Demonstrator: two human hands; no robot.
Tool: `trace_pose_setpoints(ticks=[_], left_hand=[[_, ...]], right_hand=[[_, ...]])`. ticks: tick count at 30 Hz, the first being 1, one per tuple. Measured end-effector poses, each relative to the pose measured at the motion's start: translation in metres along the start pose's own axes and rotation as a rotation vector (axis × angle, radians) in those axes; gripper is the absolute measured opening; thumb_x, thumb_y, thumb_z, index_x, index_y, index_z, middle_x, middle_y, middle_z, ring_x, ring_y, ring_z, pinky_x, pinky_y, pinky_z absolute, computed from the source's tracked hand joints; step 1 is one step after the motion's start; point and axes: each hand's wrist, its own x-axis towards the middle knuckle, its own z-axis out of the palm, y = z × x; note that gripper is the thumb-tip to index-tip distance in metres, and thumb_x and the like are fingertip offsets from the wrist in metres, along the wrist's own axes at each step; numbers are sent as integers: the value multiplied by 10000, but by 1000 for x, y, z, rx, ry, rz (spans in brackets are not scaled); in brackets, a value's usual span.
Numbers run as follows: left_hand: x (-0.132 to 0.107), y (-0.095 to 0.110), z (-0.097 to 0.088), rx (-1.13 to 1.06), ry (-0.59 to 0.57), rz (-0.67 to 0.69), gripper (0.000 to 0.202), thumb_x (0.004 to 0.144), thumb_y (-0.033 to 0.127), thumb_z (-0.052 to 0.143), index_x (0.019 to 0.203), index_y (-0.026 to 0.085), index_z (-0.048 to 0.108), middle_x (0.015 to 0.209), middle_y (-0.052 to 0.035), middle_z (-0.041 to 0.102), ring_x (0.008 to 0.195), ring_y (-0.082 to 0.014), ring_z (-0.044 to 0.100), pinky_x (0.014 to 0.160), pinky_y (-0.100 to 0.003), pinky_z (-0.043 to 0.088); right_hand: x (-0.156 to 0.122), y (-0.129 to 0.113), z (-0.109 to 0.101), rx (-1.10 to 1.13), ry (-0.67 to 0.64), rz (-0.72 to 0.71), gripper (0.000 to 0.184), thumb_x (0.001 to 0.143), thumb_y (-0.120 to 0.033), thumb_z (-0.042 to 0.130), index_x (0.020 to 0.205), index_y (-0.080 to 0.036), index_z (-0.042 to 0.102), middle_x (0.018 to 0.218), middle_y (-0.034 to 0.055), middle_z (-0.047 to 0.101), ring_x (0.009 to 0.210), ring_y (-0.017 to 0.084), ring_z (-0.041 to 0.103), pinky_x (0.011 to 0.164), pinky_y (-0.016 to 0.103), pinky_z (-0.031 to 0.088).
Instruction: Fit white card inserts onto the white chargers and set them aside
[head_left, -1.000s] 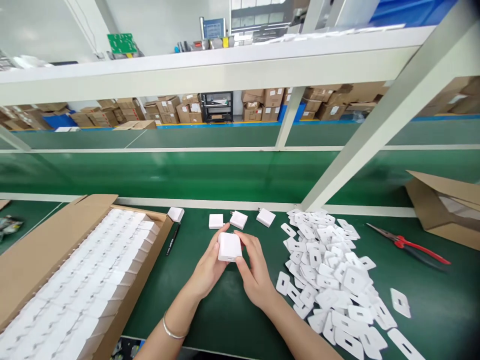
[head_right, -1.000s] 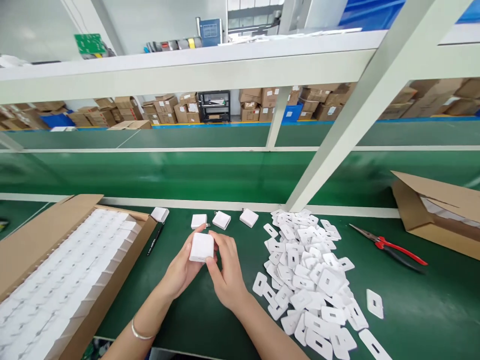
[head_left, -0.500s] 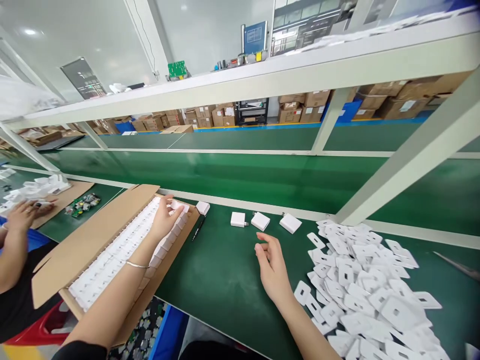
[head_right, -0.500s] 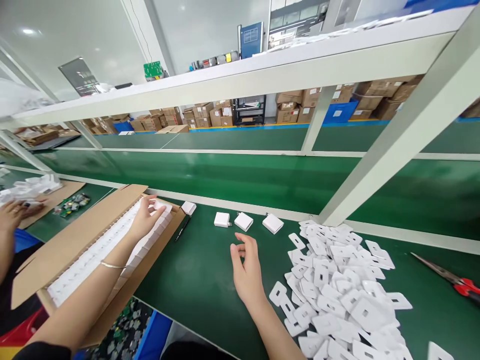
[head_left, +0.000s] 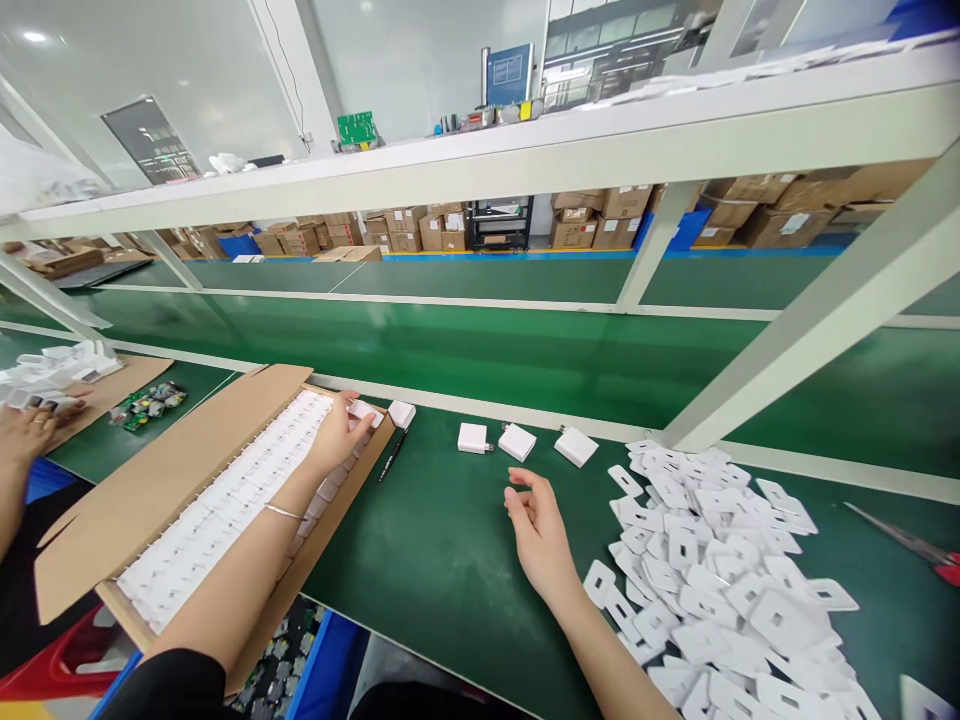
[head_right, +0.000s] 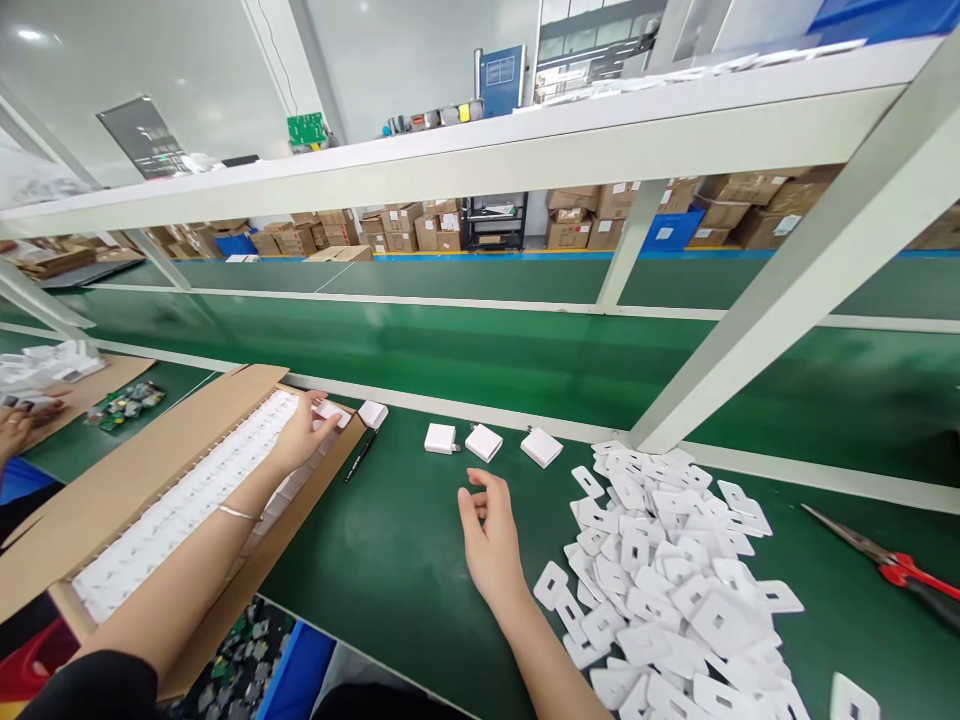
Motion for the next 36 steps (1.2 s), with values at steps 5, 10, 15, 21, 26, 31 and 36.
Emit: trace_pose_setpoints(ticks=[5,10,15,21,26,31,36], left_hand=[[4,8,4,151,-1,1,461,897,543,565,1199,200,500,1123,-124,670,894,-289,702,793,-418,544],[4,15,11,318,38,56,358,901,461,581,1146,200,563,1185,-151,656,1103,-351,627,933,-469,503],[-2,16,13,465,102,49,399,912,488,592,1161,178,625,1242,-203,620,1238,-440,503,1032,-596,402],[-2,13,9,587,143,61,400,930,514,573,1126,180,674,1270,-223,610,1218,-455,512,1020,-628,387],[-8,24,7,615,141,206,390,963,418,533,1238,163,639,1392,-224,589,1290,-431,513,1103,-610,334],[-20,19,-6,656,10,436,416,1029,334,377,1332,178,615,1399,-186,630,1242,-375,601,1109,-563,386],[-20,-3,-14,719,-125,578,461,975,213,357,1338,205,642,1468,-184,583,1324,-394,557,1064,-561,465]], right_hand=[[1,3,0,-2,4,3,406,1018,-558,472,1292,-269,552,1314,103,596,928,208,659,809,403,581],[0,3,0,-4,3,1,401,1018,-540,479,1292,-258,559,1284,106,607,888,202,655,783,394,576],[-2,-2,1,-37,-24,-12,378,1019,-517,476,1263,-245,575,1258,107,610,843,187,634,758,376,571],[-4,-6,2,-53,-78,-45,327,1015,-469,481,1225,-236,572,1192,101,604,795,176,635,720,366,587],[-5,-5,6,-74,-110,-80,280,1011,-413,471,1209,-237,563,1159,81,583,746,154,629,710,359,588],[-5,-6,5,-93,-111,-80,256,1008,-376,473,1211,-244,556,1182,79,574,766,160,633,742,378,587],[-4,-8,3,-130,-102,-70,246,996,-336,488,1215,-246,554,1191,81,583,780,170,646,751,392,597]])
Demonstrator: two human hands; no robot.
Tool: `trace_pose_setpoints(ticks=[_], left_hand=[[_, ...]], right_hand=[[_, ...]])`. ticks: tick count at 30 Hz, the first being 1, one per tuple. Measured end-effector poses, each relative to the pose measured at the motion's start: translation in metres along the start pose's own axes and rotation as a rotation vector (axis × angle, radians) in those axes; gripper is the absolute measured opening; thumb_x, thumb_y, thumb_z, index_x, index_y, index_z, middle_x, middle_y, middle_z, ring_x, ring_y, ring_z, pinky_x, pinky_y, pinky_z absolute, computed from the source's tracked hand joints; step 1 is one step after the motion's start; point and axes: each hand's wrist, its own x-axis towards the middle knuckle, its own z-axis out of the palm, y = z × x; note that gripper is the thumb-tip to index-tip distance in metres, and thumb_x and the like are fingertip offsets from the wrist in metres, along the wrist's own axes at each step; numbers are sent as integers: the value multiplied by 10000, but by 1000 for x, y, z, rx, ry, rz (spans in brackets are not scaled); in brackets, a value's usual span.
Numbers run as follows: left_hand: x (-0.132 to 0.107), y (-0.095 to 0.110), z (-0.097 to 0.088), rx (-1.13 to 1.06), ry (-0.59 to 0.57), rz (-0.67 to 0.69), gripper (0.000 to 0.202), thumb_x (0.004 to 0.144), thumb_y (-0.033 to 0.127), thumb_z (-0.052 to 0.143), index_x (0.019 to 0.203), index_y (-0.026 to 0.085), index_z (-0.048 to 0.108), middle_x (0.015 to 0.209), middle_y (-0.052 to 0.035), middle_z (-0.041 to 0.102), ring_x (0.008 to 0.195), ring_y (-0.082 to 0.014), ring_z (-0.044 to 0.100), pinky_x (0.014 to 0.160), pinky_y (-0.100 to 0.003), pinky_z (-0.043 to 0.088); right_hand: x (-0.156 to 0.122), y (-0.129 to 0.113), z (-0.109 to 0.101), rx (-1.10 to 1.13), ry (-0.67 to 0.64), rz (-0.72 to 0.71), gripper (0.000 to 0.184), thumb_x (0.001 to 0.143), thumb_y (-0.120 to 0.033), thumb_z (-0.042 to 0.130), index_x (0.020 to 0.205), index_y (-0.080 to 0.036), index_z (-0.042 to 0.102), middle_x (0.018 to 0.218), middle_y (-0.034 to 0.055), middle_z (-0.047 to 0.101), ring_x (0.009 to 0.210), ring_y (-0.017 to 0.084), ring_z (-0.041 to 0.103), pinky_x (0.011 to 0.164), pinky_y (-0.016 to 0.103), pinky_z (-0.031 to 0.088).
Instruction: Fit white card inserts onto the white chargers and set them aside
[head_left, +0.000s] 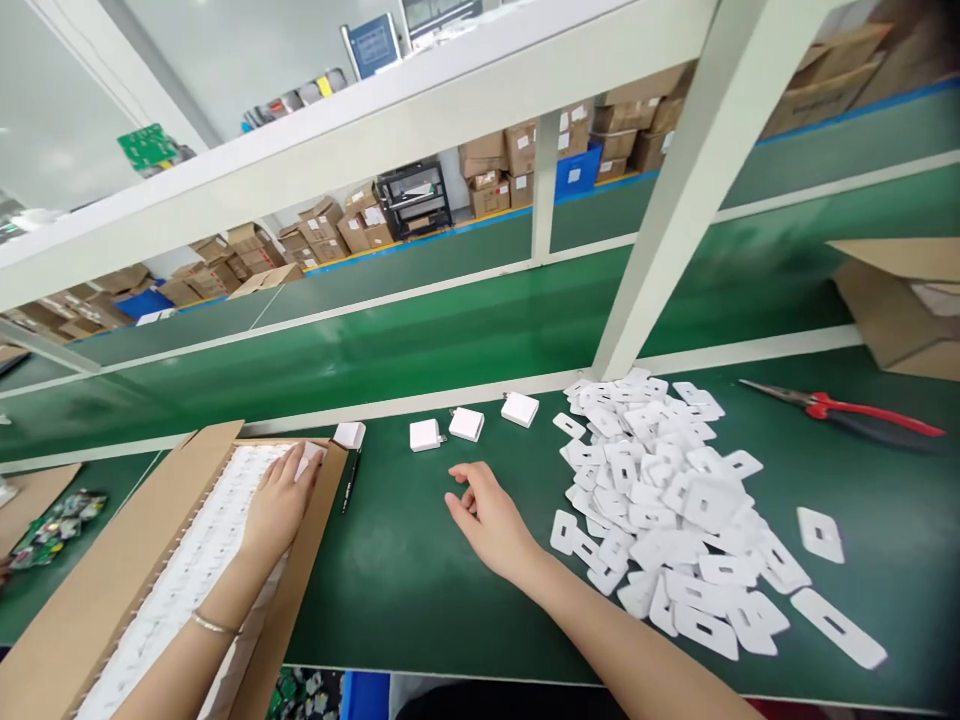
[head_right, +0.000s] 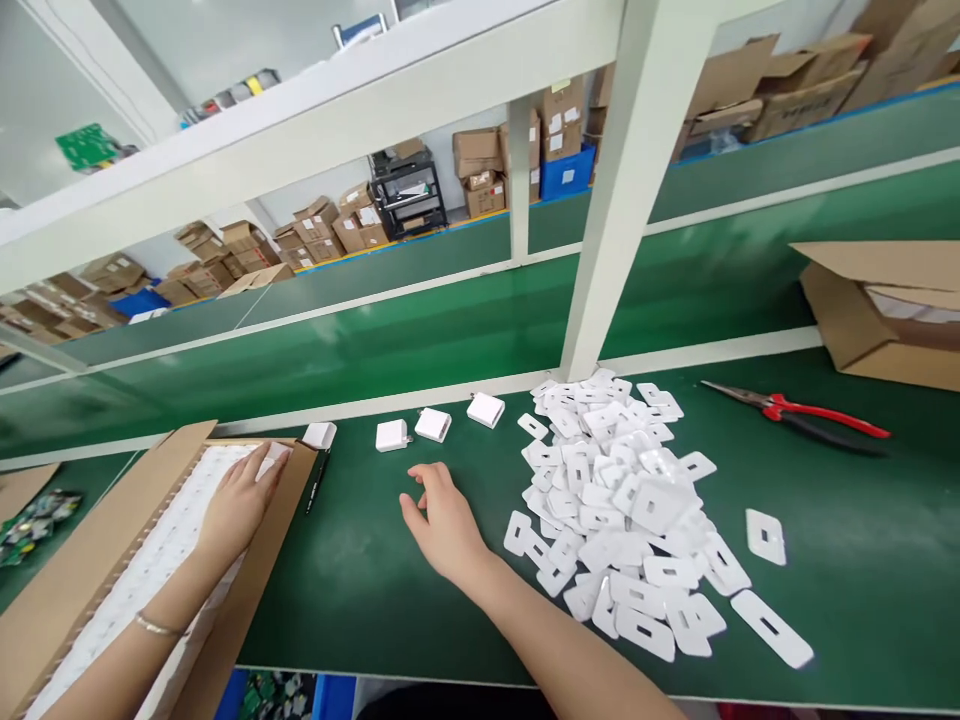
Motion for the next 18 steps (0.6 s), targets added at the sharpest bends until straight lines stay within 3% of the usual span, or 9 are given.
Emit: trace_pose_setpoints(ticks=[4,8,13,18], left_hand=[[0,-2,9,-30,-30,10,553,928,100,310,1374,174,629,1465,-190,578,1392,-385,496,1109,-564,446],[1,3,13,-59,-52,-2,565,937,90,279,1383,147,620,1466,-184,567,1405,-377,482,1154,-544,414],[5,7,9,16,-96,34,559,944,90,237,1307,84,662,1448,-235,555,1384,-410,480,1158,-572,394],[9,10,4,-16,-115,49,534,894,89,322,1292,68,678,1417,-246,574,1359,-405,502,1200,-559,361]], right_hand=[[3,4,-1,-25,-4,8,250,994,-327,487,1220,-242,549,1178,84,588,775,171,647,752,394,600],[4,6,-3,-25,6,14,264,997,-329,482,1238,-237,544,1162,84,598,769,169,646,736,382,599],[3,3,-4,-75,-6,-16,224,979,-280,522,1191,-244,584,1111,67,633,751,164,652,734,363,593],[4,5,-3,-215,-36,-53,182,965,-230,563,1141,-225,608,1132,63,647,752,160,675,690,327,577]])
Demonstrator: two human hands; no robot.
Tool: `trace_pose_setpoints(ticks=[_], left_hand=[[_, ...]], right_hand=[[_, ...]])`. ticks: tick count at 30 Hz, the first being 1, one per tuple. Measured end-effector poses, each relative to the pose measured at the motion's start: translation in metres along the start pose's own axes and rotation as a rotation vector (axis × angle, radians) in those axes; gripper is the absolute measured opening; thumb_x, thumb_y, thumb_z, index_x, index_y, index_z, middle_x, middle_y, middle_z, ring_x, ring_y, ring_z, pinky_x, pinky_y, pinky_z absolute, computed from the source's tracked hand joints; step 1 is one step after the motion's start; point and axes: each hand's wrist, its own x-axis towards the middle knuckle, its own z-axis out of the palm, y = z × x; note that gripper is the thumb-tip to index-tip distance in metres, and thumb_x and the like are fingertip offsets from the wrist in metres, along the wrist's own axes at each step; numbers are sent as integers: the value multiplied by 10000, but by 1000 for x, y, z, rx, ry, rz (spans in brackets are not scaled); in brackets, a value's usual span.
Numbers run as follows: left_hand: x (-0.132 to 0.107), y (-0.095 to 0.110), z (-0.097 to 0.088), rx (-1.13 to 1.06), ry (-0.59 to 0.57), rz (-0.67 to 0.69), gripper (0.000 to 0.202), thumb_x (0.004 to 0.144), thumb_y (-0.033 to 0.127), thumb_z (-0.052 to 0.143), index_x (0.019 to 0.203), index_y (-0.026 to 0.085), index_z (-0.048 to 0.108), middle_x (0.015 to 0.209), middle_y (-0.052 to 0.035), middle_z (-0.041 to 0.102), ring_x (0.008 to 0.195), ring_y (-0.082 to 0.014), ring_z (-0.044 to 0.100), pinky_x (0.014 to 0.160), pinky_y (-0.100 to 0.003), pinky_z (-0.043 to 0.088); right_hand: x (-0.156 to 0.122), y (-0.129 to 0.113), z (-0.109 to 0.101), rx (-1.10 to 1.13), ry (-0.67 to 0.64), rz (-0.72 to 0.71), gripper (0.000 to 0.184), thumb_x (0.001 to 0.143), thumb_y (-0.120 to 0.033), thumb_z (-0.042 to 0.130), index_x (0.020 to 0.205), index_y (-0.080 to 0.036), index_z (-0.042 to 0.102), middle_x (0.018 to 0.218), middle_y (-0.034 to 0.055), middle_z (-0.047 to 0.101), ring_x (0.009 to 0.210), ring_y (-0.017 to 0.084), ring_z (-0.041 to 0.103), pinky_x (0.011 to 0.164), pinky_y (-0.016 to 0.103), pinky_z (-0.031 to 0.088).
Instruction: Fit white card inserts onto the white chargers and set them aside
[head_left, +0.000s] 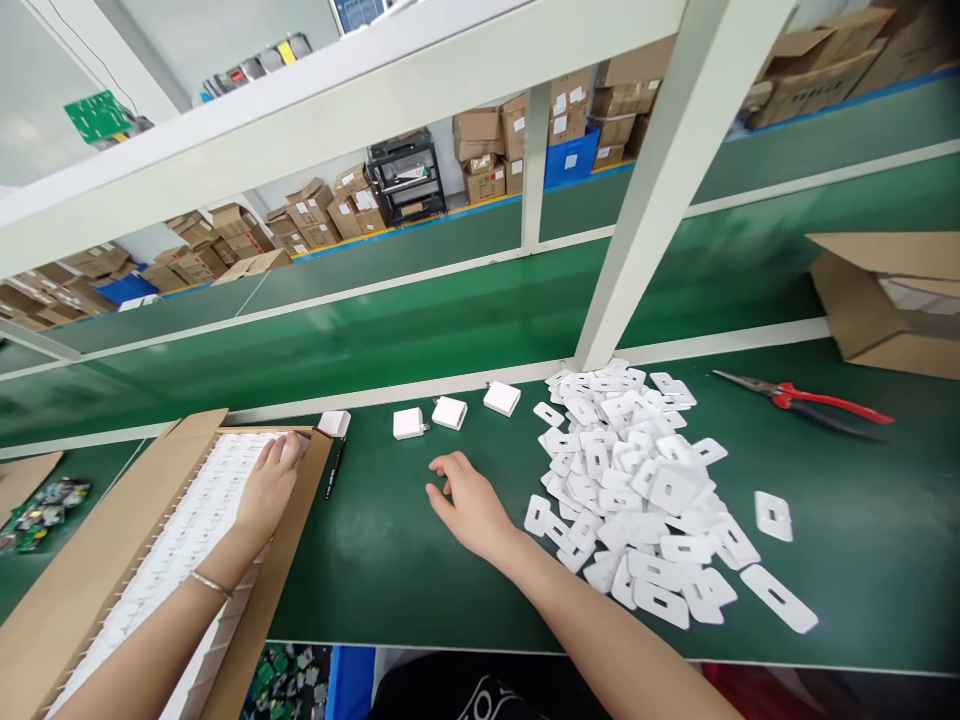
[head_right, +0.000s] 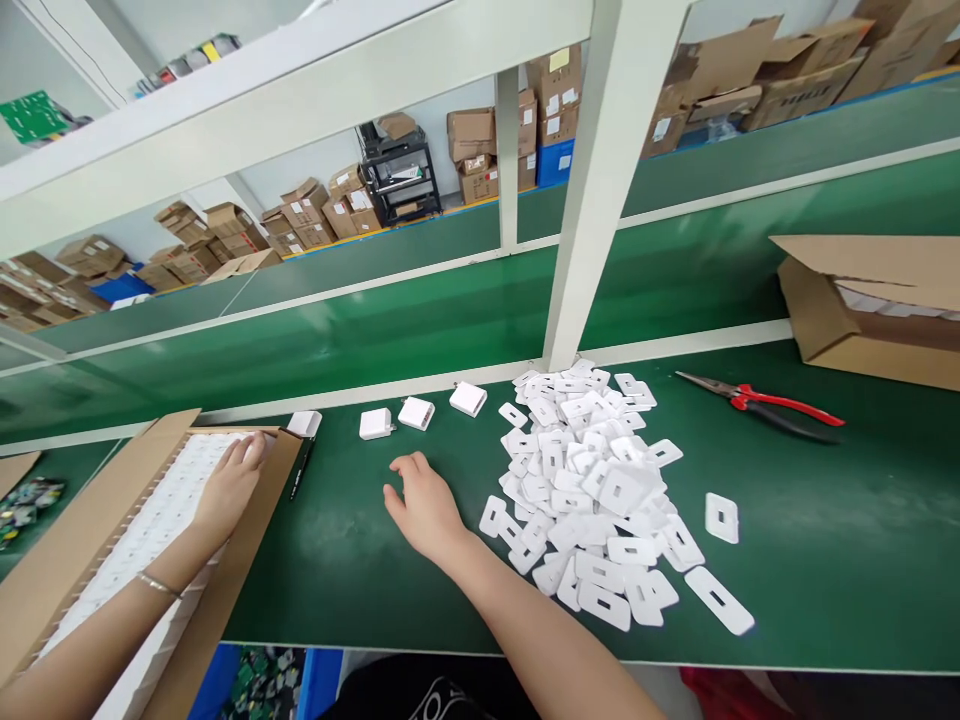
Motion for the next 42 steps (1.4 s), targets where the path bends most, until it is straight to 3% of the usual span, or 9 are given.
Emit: trace_pose_setpoints(ticks=[5,9,14,18,21,26,31,37,42], left_hand=[[-5,-23,-9,-114,-47,32,498,843,195,461,1267,171,722,1459,-191,592,1326,-413,544,1106,-569,471],[5,-36,-37,-182,-90,-18,477,931,357,428,1321,277,690,1392,-99,674,1229,-361,637,1025,-528,535],[43,33,-67,-244,215,-145,418,963,379,430,1254,215,681,1232,-142,688,1144,-358,646,1037,-517,506],[74,113,-47,-511,144,-61,615,879,391,626,1438,162,510,1403,-188,594,1336,-394,533,1137,-563,421],[91,147,-23,-723,61,-22,641,803,313,729,1402,198,532,1457,-159,571,1360,-379,520,1151,-552,411],[93,158,-3,-788,155,-161,328,867,282,671,1186,220,631,1198,-132,665,1125,-353,636,1005,-540,503],[72,159,2,-839,290,-379,365,923,377,628,1244,208,584,1176,-160,568,1083,-335,641,912,-504,554],[59,164,-14,-1087,448,-466,626,848,362,750,1376,218,447,1171,-99,588,953,-241,666,796,-391,574],[54,172,-33,-1080,565,-389,402,861,302,749,1189,216,533,1132,-79,595,988,-223,636,839,-363,541]], right_hand=[[3,-1,-6,-91,60,-30,148,968,-217,573,1104,-211,632,1111,67,650,849,188,669,740,328,567],[7,-6,-27,-218,180,-9,173,934,-196,584,1086,-165,661,1131,155,627,1119,332,584,942,488,510],[13,20,-70,-490,386,127,364,887,-167,600,1241,-92,630,1430,261,520,1419,447,357,1152,631,289],[15,52,-91,-639,349,227,477,839,-115,604,1310,-43,607,1392,281,584,1419,466,408,1187,648,228],[13,57,-87,-680,307,196,425,831,-99,604,1246,-17,645,1291,308,638,1379,488,456,1180,677,226],[9,41,-63,-724,250,106,309,812,-62,614,1104,-117,699,1151,247,676,1187,437,597,1158,683,278],[8,29,-39,-725,201,38,286,819,-121,694,1096,-185,664,1052,167,657,973,353,644,918,535,521],[15,35,-34,-764,235,79,299,863,-167,720,1129,-177,586,1074,137,623,967,326,619,776,423,528],[21,40,-42,-742,187,75,204,915,-46,580,1054,-195,592,1025,91,649,939,277,649,749,366,508]])
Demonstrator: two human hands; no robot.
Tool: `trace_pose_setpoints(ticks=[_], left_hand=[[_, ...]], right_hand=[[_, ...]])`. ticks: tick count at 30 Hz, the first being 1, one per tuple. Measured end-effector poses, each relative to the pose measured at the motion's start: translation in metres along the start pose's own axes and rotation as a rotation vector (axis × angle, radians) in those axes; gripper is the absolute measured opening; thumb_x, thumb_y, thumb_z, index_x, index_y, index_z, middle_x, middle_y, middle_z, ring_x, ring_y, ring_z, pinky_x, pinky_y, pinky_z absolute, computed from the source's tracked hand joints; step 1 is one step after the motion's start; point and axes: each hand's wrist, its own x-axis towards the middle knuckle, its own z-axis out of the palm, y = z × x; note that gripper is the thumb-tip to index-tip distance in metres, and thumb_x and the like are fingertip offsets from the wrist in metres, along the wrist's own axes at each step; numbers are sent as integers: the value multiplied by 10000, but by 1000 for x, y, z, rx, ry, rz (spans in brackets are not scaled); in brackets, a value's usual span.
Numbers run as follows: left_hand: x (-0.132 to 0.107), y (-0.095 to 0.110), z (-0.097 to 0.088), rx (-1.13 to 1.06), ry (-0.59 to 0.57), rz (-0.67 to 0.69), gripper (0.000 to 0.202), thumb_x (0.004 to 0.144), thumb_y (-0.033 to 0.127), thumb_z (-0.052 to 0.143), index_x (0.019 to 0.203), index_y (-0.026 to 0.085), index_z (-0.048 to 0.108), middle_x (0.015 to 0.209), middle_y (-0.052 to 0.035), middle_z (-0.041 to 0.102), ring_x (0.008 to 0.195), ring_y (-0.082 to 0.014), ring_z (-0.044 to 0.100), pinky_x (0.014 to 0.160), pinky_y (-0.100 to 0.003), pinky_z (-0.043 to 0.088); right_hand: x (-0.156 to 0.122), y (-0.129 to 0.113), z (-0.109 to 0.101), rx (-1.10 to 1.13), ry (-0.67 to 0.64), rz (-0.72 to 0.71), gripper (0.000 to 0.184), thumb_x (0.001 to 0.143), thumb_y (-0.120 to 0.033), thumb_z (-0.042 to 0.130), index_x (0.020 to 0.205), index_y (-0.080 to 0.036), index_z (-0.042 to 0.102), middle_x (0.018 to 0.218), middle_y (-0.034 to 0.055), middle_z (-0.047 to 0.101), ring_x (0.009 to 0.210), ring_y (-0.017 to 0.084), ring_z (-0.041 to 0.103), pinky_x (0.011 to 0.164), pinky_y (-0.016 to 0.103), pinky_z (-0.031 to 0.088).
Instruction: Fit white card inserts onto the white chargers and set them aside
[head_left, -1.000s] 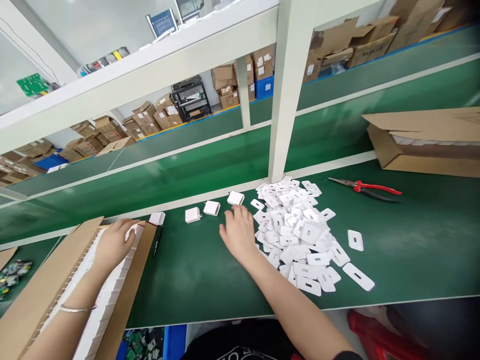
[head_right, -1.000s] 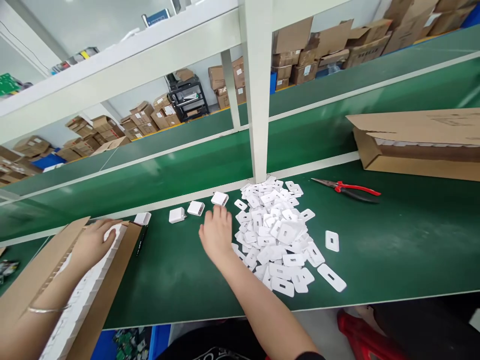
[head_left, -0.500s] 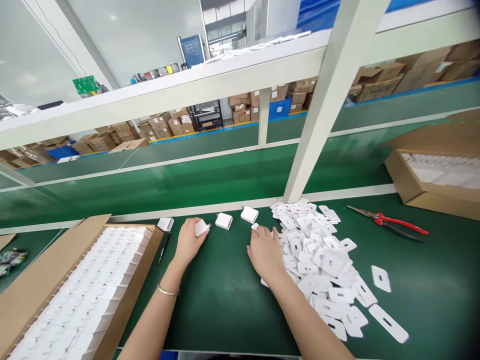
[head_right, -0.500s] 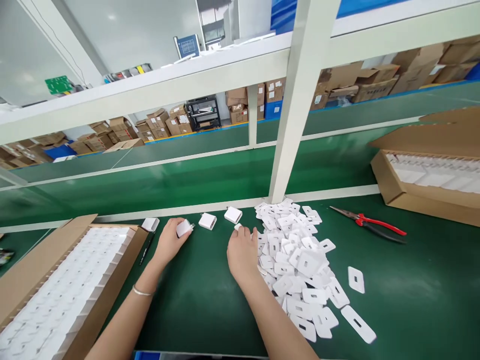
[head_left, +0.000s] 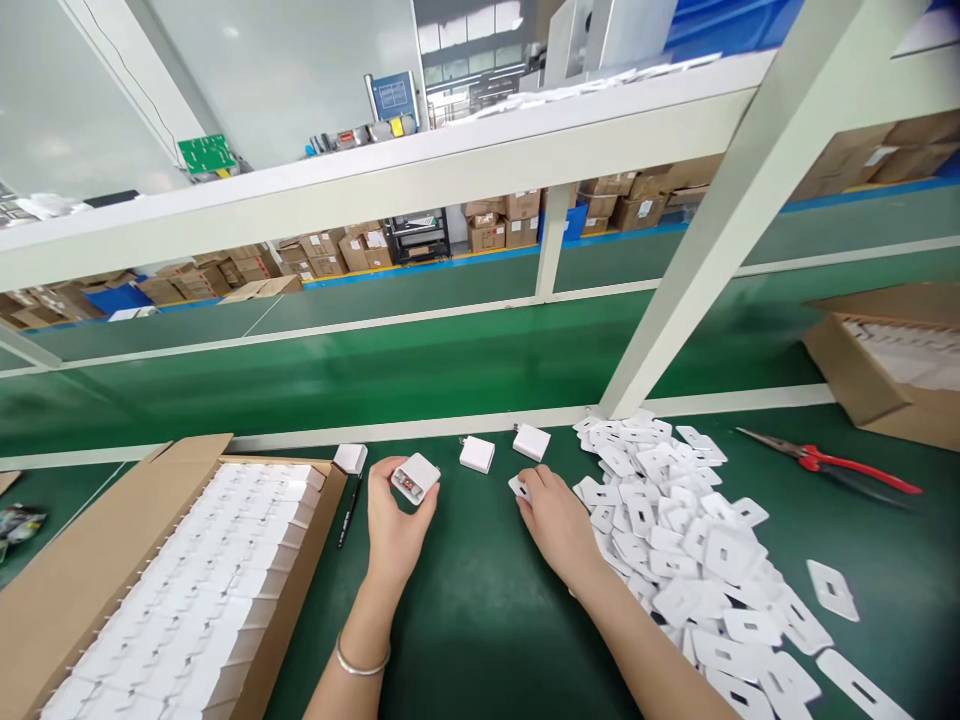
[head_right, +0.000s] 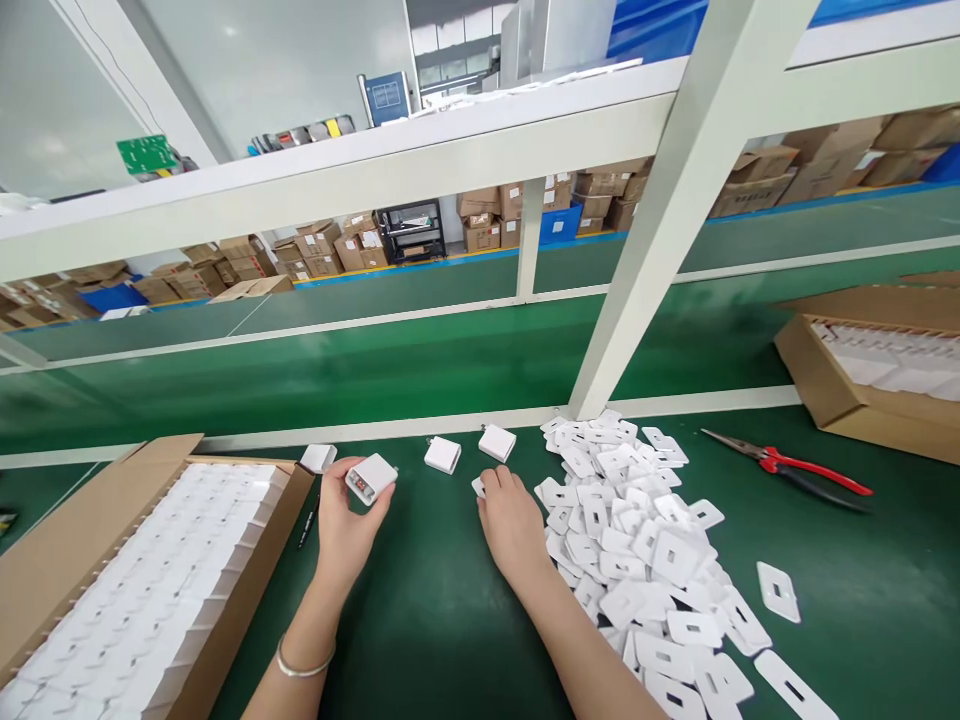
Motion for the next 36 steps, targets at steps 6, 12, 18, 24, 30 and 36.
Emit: trace_pose_setpoints(ticks=[6,12,18,24,30,36], left_hand=[[-8,20,-4,99,49,169,430,831,237,748,1216,215,558,1049,-58,522,972,-234,589,792,-349,532],[-12,22,-4,131,61,226,514,833,217,732,1326,241,587,1076,-57,435,985,-229,574,849,-368,537],[-9,21,-4,47,-19,195,388,824,227,715,1181,223,562,1183,-95,465,1120,-280,582,906,-409,530],[-17,22,8,-87,-372,-8,366,912,218,624,1238,246,459,1085,-52,592,904,-209,646,795,-349,538],[-30,30,19,-186,-512,66,528,886,104,557,1363,274,407,1266,-92,524,1146,-253,578,955,-410,506],[-32,25,15,-369,-590,11,469,967,212,469,1425,284,404,1351,-109,469,1266,-295,478,1079,-491,420]], right_hand=[[3,-2,-6,179,-51,-3,187,977,-100,487,1066,-198,620,1004,73,699,916,260,684,742,359,516],[2,2,-4,283,7,28,243,990,-200,518,1212,-159,607,1184,133,666,1100,305,654,915,441,541],[3,1,-11,254,-88,-38,102,873,-142,651,934,-223,638,1004,61,653,939,272,661,775,393,537],[-4,-24,-22,674,144,-45,70,896,-202,621,953,-243,623,864,7,625,750,186,611,695,328,510],[-17,-45,-23,842,304,-234,247,923,-186,630,1156,-265,659,968,29,590,823,179,613,712,317,530],[-16,-44,-20,833,336,-305,304,961,-196,640,1250,-282,679,975,36,562,826,177,615,704,325,543]])
